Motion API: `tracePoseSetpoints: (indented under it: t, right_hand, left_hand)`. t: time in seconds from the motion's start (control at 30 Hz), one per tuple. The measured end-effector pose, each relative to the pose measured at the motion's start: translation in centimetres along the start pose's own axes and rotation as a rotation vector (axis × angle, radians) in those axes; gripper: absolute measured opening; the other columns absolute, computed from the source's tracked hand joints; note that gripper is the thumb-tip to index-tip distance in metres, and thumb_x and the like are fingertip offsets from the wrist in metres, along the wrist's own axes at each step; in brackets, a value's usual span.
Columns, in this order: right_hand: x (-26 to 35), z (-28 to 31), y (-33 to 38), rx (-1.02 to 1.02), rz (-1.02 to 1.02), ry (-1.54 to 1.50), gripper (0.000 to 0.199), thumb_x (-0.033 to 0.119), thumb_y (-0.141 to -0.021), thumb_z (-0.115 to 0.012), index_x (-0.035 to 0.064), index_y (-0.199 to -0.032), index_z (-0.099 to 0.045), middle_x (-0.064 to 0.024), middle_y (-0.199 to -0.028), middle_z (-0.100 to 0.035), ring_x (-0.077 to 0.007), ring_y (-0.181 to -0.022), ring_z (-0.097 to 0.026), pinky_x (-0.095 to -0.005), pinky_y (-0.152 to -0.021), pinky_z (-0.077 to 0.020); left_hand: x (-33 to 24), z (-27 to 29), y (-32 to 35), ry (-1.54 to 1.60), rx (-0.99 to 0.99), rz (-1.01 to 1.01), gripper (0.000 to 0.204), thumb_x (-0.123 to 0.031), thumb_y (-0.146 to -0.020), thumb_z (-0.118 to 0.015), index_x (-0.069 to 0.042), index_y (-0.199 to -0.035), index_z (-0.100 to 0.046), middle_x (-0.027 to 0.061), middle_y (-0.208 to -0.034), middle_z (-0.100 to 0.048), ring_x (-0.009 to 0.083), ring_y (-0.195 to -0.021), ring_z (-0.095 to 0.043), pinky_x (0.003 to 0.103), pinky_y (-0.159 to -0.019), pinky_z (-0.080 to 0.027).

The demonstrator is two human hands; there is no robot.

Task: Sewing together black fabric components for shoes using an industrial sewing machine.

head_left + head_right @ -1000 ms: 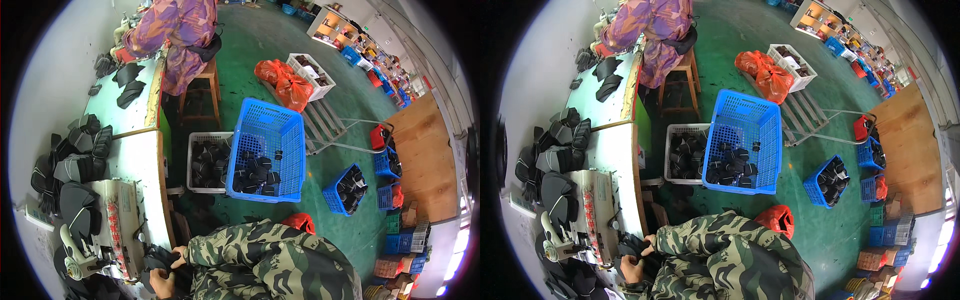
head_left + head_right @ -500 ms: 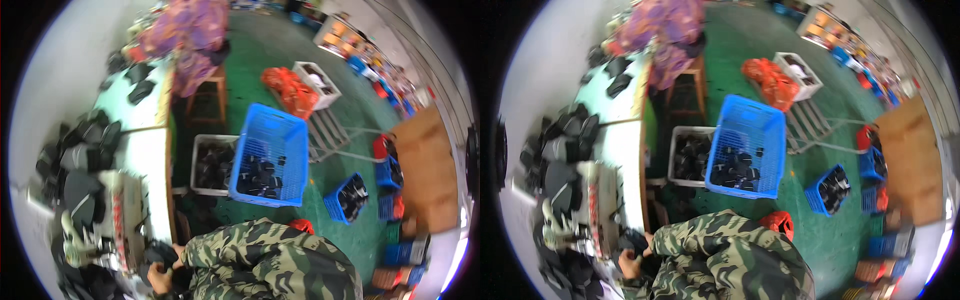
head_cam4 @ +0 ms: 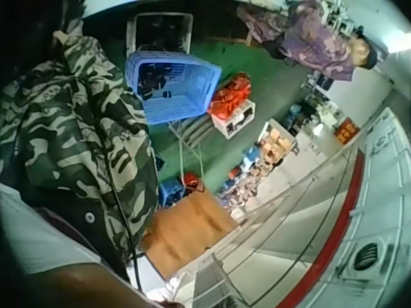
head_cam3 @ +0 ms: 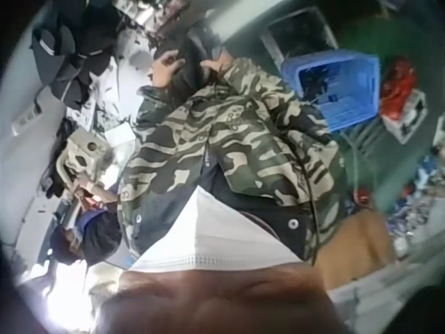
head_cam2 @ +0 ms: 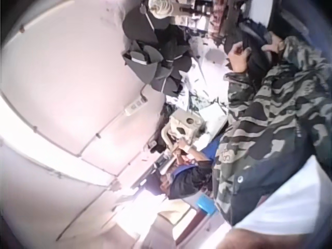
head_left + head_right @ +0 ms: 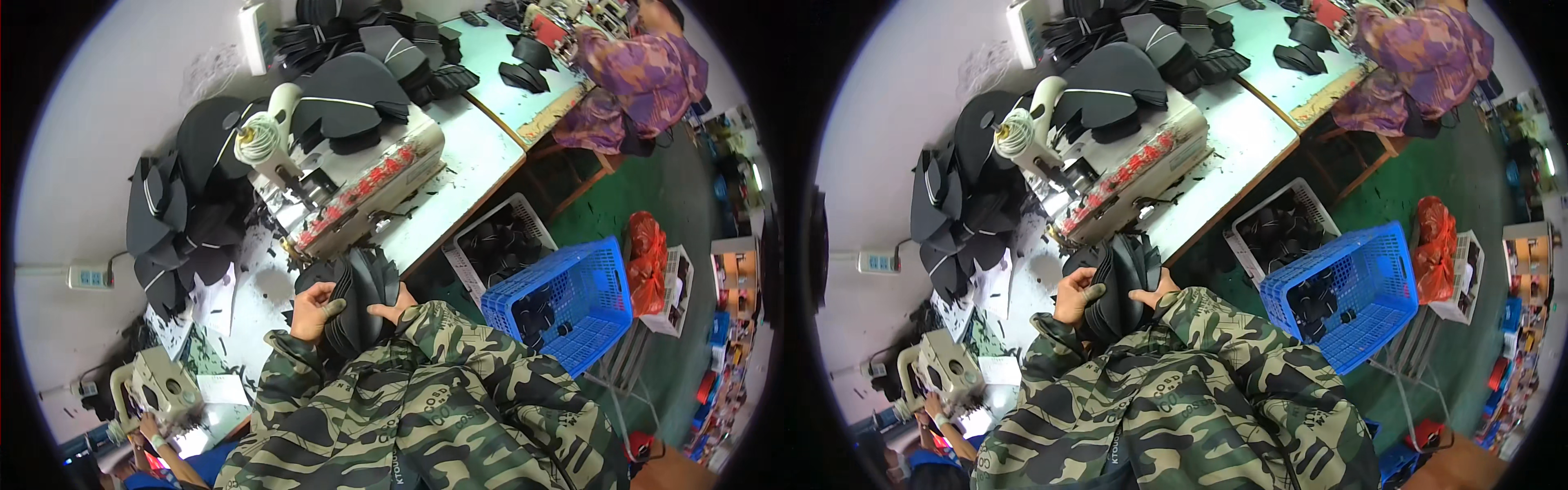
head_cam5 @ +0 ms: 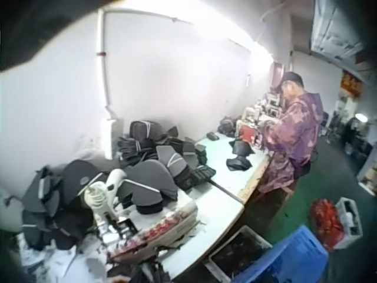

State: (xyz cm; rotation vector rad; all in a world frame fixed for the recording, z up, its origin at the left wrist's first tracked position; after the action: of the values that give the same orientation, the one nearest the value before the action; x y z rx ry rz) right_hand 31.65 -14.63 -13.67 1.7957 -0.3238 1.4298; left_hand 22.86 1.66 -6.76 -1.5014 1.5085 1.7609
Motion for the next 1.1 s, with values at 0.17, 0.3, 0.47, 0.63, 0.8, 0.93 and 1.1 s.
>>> tracePoseSetpoints:
  t: [0.17, 0.3, 0.47, 0.63, 0.8, 0.93, 1.1]
  right_hand:
    - [-1.4, 0.2, -1.0, 0.062, -0.032, -0.171, 0.07, 0.035, -0.067, -0.075, -0.0074, -0.116, -0.047, -0.0205, -0.11, -0.056, -0.0275, -0.102, -0.055, -0.0356, -0.088, -0.0426]
    - [2.2, -0.5, 0.3, 0.07, -0.074, -0.099, 0.069, 0.045, -0.069, -0.073, -0.0051, -0.113, -0.052, -0.0182, -0.108, -0.058, -0.0263, -0.101, -0.056, -0.0344, -0.087, -0.043]
    - [-0.2, 0.0, -0.8, 0.236, -0.058, -0.248, 0.056, 0.032, -0.073, -0.071, -0.0015, -0.113, -0.053, -0.0136, -0.108, -0.058, -0.0215, -0.1, -0.055, -0.0323, -0.085, -0.0439]
    - [-3.4, 1.8, -0.8, 0.272, -0.177, -0.194, 0.062, 0.029, -0.074, -0.071, -0.0012, -0.121, -0.044, -0.012, -0.112, -0.056, -0.021, -0.101, -0.053, -0.0343, -0.086, -0.0432]
    - [-2.4, 1.8, -1.2, 0.117, -0.051, 0.148, 0.068, 0.036, -0.068, -0.076, -0.0019, -0.116, -0.048, -0.0137, -0.108, -0.058, -0.0212, -0.098, -0.056, -0.0333, -0.085, -0.044]
    - [-2.3, 2.1, -1.0, 0.166, -0.037, 0.126, 0.069, 0.032, -0.067, -0.077, -0.0011, -0.119, -0.046, -0.0132, -0.112, -0.056, -0.0217, -0.101, -0.054, -0.0343, -0.087, -0.0431]
    - [-1.8, 1.5, -1.1, 0.272, 0.055, 0.037, 0.073, 0.023, -0.064, -0.078, -0.0026, -0.122, -0.041, -0.0136, -0.114, -0.054, -0.0231, -0.107, -0.051, -0.0355, -0.091, -0.0412]
  left_hand:
    - [-0.7, -1.8, -0.2, 0.052, 0.061, 0.039, 0.028, 0.004, -0.073, -0.067, 0.002, -0.1, -0.059, 0.0042, -0.09, -0.063, 0.0082, -0.078, -0.058, 0.021, -0.074, -0.047]
    - [-0.1, -2.3, 0.4, -0.063, 0.038, 0.018, 0.023, 0.002, -0.074, -0.068, 0.002, -0.095, -0.06, 0.0031, -0.085, -0.063, 0.008, -0.077, -0.057, 0.021, -0.073, -0.045]
    - [-1.3, -4.2, 0.4, -0.183, 0.085, -0.061, 0.021, 0.0, -0.074, -0.069, 0.002, -0.093, -0.06, 0.003, -0.083, -0.062, 0.0086, -0.076, -0.056, 0.023, -0.071, -0.046]
    - [-1.8, -4.8, 0.6, -0.378, 0.052, -0.147, 0.024, -0.005, -0.073, -0.07, 0.003, -0.094, -0.06, 0.0044, -0.076, -0.063, 0.0074, -0.071, -0.056, 0.024, -0.065, -0.046]
    - [-4.7, -7.3, 1.9, -0.906, -0.088, -0.236, 0.037, -0.019, -0.064, -0.075, 0.001, -0.09, -0.057, 0.0131, -0.073, -0.061, 0.0248, -0.068, -0.06, 0.032, -0.064, -0.047]
    - [-3.8, -7.2, 1.4, -1.043, -0.096, -0.213, 0.038, -0.014, -0.06, -0.072, 0.002, -0.09, -0.055, 0.0176, -0.08, -0.061, 0.0371, -0.079, -0.059, 0.039, -0.068, -0.047]
    - [-3.9, -6.0, 1.0, -0.775, 0.012, -0.251, 0.039, -0.01, -0.06, -0.071, 0.001, -0.094, -0.055, 0.0177, -0.08, -0.062, 0.033, -0.079, -0.061, 0.036, -0.069, -0.048]
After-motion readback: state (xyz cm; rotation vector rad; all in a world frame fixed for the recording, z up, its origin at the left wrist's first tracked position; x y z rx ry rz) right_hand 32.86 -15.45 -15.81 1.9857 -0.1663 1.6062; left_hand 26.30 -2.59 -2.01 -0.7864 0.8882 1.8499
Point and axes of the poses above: each hand's wrist, its own y-axis away from the middle knuckle, its own z-axis out of the back of the hand, x = y × z, the point moved 7 cm from there along -y, towards the middle knuckle
